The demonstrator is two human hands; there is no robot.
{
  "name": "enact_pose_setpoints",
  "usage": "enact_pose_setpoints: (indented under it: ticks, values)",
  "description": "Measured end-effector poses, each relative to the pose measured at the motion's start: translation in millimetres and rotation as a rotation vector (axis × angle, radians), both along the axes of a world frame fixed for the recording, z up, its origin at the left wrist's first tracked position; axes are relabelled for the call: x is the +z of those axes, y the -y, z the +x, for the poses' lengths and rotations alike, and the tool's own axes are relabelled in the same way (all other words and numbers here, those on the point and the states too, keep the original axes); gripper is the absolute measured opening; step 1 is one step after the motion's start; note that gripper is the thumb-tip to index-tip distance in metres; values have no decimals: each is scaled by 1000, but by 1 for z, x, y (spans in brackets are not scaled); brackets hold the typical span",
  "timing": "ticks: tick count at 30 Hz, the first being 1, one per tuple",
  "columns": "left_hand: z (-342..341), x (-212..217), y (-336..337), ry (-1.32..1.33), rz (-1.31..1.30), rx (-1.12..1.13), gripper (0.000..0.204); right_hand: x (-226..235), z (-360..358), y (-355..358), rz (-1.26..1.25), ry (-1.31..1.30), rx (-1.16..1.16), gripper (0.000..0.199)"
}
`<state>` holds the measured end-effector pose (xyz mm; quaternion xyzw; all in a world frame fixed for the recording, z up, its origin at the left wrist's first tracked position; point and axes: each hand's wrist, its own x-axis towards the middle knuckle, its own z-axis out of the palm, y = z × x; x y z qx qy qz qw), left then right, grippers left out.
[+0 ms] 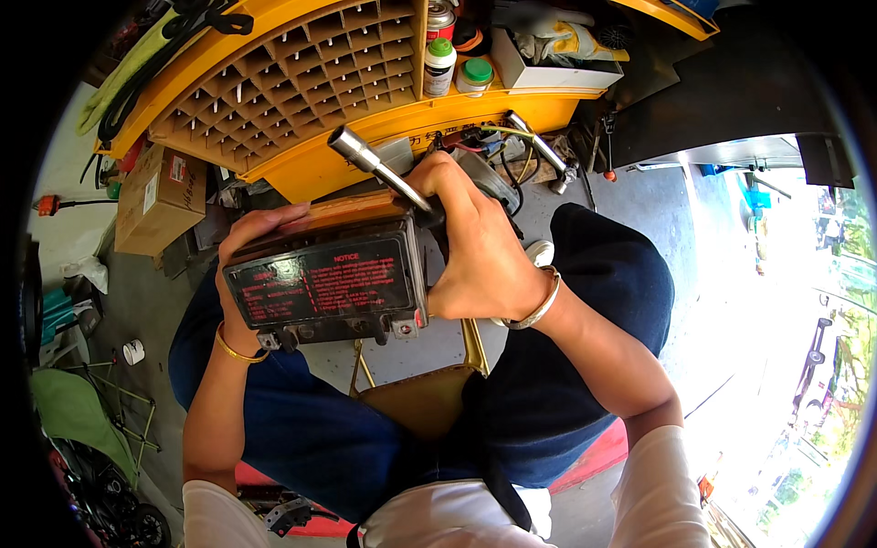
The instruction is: The person sits on a low stool in a workshop and assembles a socket wrench. They pick up a socket from a red tray, attach it to a ratchet handle, and then insert an extension bar into the socket. The person handles the tools with both hands, checking the fit of the components.
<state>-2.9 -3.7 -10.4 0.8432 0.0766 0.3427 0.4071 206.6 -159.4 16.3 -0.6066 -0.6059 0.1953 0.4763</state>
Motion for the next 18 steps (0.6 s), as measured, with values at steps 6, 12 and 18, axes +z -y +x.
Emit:
enact_pose_setpoints:
  ticks: [6, 12, 18]
  values:
    - [0, -1, 0, -7, -3, -5, 61, 0, 0, 0, 2, -10, 11, 61]
    - [4, 4, 13, -19, -365, -54, 71, 2, 2, 2, -71, -9, -19, 70]
    - [-5, 9, 13, -294, -445, -77, 88, 8, -4, 2, -183, 9, -51, 79]
